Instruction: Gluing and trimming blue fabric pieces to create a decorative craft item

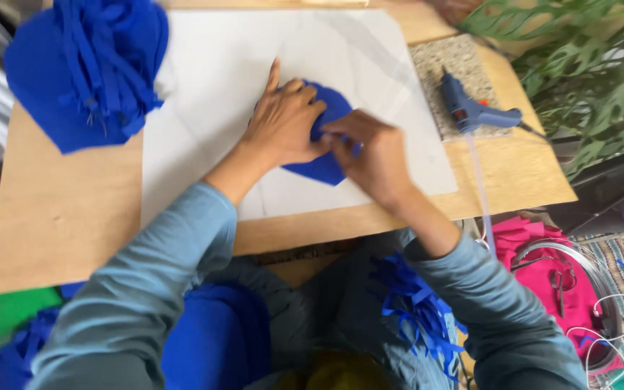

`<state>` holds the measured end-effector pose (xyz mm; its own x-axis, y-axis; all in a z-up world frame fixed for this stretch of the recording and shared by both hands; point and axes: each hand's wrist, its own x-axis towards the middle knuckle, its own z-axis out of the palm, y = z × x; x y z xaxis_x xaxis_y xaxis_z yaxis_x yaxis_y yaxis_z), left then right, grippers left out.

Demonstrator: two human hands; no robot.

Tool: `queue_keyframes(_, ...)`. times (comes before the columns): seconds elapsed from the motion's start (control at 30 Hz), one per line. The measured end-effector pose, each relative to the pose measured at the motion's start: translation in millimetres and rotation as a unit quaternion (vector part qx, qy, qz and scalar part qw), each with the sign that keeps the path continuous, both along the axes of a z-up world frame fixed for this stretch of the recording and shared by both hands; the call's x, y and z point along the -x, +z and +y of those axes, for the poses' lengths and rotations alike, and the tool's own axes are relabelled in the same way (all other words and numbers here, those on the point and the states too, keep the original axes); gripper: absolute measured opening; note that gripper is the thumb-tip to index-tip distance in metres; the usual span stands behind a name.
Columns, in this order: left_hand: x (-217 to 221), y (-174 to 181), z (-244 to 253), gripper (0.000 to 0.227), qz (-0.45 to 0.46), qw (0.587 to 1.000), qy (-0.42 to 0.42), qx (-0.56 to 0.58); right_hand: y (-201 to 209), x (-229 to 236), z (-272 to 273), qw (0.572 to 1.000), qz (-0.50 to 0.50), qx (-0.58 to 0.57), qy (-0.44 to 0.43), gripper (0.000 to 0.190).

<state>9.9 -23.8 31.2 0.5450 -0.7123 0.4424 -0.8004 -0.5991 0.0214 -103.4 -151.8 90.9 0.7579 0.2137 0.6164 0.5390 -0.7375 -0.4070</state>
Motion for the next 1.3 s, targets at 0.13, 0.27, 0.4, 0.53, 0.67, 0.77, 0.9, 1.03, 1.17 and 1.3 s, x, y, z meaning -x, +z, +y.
queue_keyframes(0.13, -19, -45, -9, 0.023, -0.076, 0.996, 0.010, 0.044, 15, 12, -8, 0.996, 0.003, 0.070, 0.061, 0.028)
queue_keyframes(0.27, -4, -28, -11, 0.017, -0.109, 0.988, 0.018, 0.105, -4, 7, -117, 0.980, 0.013, 0.183, -0.082, 0.033)
queue_keyframes(0.4, 7, -10, -6, 0.020, -0.022, 0.986, 0.053, 0.157, -24, 3, -198, 0.869, -0.004, 0.404, -0.286, 0.054)
queue_keyframes(0.53, 2, -14, -4, 0.015, 0.008, 0.986, 0.071, 0.149, -28, 0, -206, 0.863, 0.031, 0.433, -0.260, 0.057)
queue_keyframes(0.67, 6, -7, 1, 0.045, 0.006, 0.990, 0.012, 0.141, -24, -4, -201, 0.872, 0.066, 0.412, -0.256, 0.066)
queue_keyframes(0.77, 10, -3, -1, 0.030, 0.002, 0.990, -0.060, 0.128, -26, -4, -205, 0.871, 0.023, 0.426, -0.242, 0.058)
queue_keyframes(0.9, 13, 4, -5, 0.016, -0.014, 0.991, -0.073, 0.112, -26, -6, -206, 0.895, 0.018, 0.392, -0.211, 0.056)
queue_keyframes(1.03, 10, 0, -11, 0.011, -0.057, 0.994, -0.051, 0.080, -28, -4, -206, 0.924, -0.004, 0.338, -0.180, 0.049)
queue_keyframes(1.17, 10, -2, -12, 0.011, -0.047, 0.994, -0.026, 0.094, -32, 0, -215, 0.927, 0.000, 0.326, -0.185, 0.040)
queue_keyframes(1.3, -3, -3, -6, 0.015, 0.021, 0.952, 0.014, 0.306, -26, 16, -232, 0.963, -0.013, 0.182, -0.197, 0.041)
